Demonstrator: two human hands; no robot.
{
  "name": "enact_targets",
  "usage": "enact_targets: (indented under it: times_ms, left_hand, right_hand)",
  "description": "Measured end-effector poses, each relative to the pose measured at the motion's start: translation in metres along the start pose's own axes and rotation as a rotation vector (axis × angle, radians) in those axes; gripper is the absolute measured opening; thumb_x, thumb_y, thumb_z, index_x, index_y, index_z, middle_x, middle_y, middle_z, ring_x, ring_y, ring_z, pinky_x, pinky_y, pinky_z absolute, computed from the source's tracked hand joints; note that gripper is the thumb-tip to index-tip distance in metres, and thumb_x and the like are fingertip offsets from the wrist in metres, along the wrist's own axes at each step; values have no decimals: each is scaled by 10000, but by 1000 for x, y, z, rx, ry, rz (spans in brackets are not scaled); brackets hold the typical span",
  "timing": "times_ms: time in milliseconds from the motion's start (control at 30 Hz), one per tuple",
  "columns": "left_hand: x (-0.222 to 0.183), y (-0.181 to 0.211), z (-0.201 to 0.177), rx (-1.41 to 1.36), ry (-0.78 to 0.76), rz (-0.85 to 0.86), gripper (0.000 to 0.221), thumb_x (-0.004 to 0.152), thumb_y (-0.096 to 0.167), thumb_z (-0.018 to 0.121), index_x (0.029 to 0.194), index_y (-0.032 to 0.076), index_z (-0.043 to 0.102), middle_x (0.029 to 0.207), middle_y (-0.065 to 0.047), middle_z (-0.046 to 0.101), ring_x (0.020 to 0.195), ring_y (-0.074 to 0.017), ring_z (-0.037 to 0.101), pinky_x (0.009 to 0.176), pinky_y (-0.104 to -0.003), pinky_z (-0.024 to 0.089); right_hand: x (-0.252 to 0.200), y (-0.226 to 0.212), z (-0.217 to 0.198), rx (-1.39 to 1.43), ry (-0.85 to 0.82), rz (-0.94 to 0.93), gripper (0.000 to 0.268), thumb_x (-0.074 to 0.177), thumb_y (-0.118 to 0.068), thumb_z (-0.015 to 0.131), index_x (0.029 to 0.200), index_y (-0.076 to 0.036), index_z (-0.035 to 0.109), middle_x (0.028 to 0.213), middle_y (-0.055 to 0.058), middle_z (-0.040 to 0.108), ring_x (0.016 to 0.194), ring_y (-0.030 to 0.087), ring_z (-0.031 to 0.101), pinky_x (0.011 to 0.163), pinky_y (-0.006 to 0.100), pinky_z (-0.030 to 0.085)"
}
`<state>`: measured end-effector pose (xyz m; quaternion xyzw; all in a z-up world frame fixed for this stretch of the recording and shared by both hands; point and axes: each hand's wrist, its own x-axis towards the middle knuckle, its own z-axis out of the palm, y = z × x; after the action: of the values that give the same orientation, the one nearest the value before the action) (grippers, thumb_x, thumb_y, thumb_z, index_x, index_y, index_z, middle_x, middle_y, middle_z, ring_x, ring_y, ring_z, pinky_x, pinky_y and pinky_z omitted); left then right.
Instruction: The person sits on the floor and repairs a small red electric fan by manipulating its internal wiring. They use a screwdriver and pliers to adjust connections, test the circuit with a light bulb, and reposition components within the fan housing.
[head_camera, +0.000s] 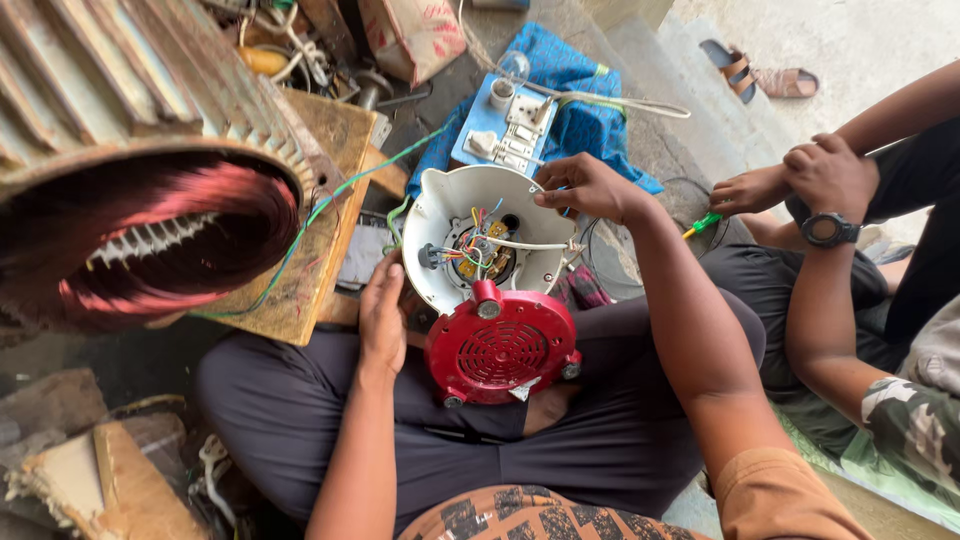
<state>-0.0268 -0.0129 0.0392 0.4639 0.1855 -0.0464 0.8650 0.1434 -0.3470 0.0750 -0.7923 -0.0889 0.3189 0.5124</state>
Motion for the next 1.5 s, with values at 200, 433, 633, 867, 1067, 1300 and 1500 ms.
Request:
enact_targets:
  times_ms: [200, 433, 633, 867, 1067, 1300, 1500]
  left_hand:
    - [2, -9, 5, 389, 132, 192, 384, 1046, 227, 607, 1344, -14, 634, 1222, -56, 698, 1100, -104, 610, 981, -267, 487]
    - [8, -28, -8, 245, 139, 166, 310, 1048, 197, 592, 1271, -9, 652, 1117, -30, 700, 988, -83, 647, 856, -236, 546]
    - [11, -27, -10, 283, 156, 169, 288, 1048, 190, 611, 1243, -14, 668, 1081, -32, 699, 945, -89, 641, 825, -246, 541]
    - [10, -18, -7, 389, 124, 255, 275, 1057, 156, 629, 1243, -44, 667, 1110, -63, 710, 998, -90, 637, 902, -248, 526]
    - [-44, 10, 52, 590, 456, 795, 120, 1069, 72, 578, 1157, -6, 554, 1059, -62, 613, 910, -128, 588, 823, -289, 518]
    - [-93, -28, 203, 1047, -417, 1037, 537, 1054, 88, 638, 1542, 49, 418, 1545, -234, 528, 1303, -395, 673, 1027, -420, 599]
    - [-53, -33, 217, 1362, -319, 659, 664, 923, 61, 500, 1540, -85, 305, 1446, -327, 505, 1021, -477, 682, 774, -505, 576]
  right_hand:
    - [-6, -12, 3, -39, -25, -44, 389, 904, -325, 763, 1163, -37, 727, 858, 19, 695, 726, 83, 599, 607, 282, 512]
    - [-27, 25, -5, -32, -55, -43, 481, 976, -402, 681, 1264, -16, 709, 1037, 18, 736, 951, 107, 617, 844, 312, 514]
    - [-59, 41, -6, -172, -447, -218, 657, 840, -378, 778, 1347, 0, 599, 1267, 116, 717, 1178, 167, 620, 1009, 351, 462]
    - [-75, 45, 5, -177, -353, -41, 343, 957, -306, 647, 1156, -46, 751, 1052, 70, 814, 983, 132, 692, 910, 324, 541]
    - [-94, 47, 0, -102, -141, -128, 339, 1015, -307, 614, 1165, -43, 765, 937, 45, 769, 902, 117, 646, 851, 321, 553]
    - [-101, 51, 18, -66, -21, -374, 414, 879, -72, 686, 1288, -31, 636, 1185, 101, 694, 1074, 178, 634, 916, 350, 533]
    - [-116, 31, 35, -430, 172, -418, 375, 915, -85, 670, 1282, -22, 620, 1217, 187, 662, 1136, 379, 631, 959, 434, 511]
